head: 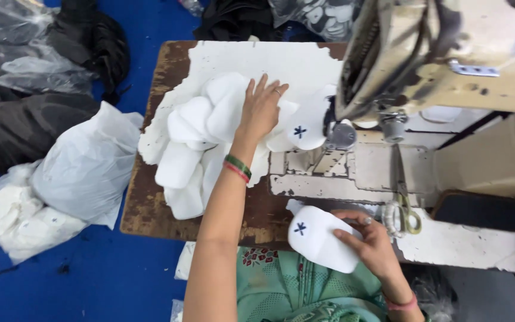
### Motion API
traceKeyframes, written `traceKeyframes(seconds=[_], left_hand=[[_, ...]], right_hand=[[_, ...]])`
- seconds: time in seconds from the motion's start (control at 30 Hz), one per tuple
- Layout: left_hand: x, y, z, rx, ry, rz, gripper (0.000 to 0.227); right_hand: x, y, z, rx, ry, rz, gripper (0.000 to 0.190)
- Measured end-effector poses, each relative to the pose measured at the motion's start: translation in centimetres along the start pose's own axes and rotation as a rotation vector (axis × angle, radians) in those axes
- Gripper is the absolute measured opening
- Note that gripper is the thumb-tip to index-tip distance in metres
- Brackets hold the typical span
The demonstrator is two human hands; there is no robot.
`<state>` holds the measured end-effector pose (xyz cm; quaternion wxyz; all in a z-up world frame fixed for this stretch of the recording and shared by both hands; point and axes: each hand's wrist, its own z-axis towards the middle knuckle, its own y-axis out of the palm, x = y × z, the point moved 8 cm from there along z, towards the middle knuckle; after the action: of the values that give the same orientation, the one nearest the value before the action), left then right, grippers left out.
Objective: Sewing white fabric shoe components using an industrial sewing machine.
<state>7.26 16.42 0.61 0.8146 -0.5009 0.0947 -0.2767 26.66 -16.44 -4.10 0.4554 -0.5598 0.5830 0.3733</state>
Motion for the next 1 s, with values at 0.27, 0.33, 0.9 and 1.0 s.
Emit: traceKeyframes(seconds=[0.27, 0.33, 0.9, 1.0], left_hand=[[1.7, 4.8, 2.4, -0.497, -0.127, -0.207, 0.067], [-1.7, 4.7, 2.9, 0.019, -0.241, -0.744, 0.045], [13.8, -11.3, -15.1, -0.135, -0.423, -1.208, 0.043], [16.7, -11.4, -14.8, -0.302, -0.365, -1.203, 0.040]], right_hand=[[1.0, -2.0, -1.1, -0.049, -0.150, 0.293, 0.035], [2.2, -3.1, -1.3, 0.035, -0.115, 0.222, 0.028], [-5.5, -3.5, -0.6, 0.102, -0.339, 0.183, 0.023], [-6.4, -3.3, -1.0, 0.144, -0.308, 0.305, 0.020]])
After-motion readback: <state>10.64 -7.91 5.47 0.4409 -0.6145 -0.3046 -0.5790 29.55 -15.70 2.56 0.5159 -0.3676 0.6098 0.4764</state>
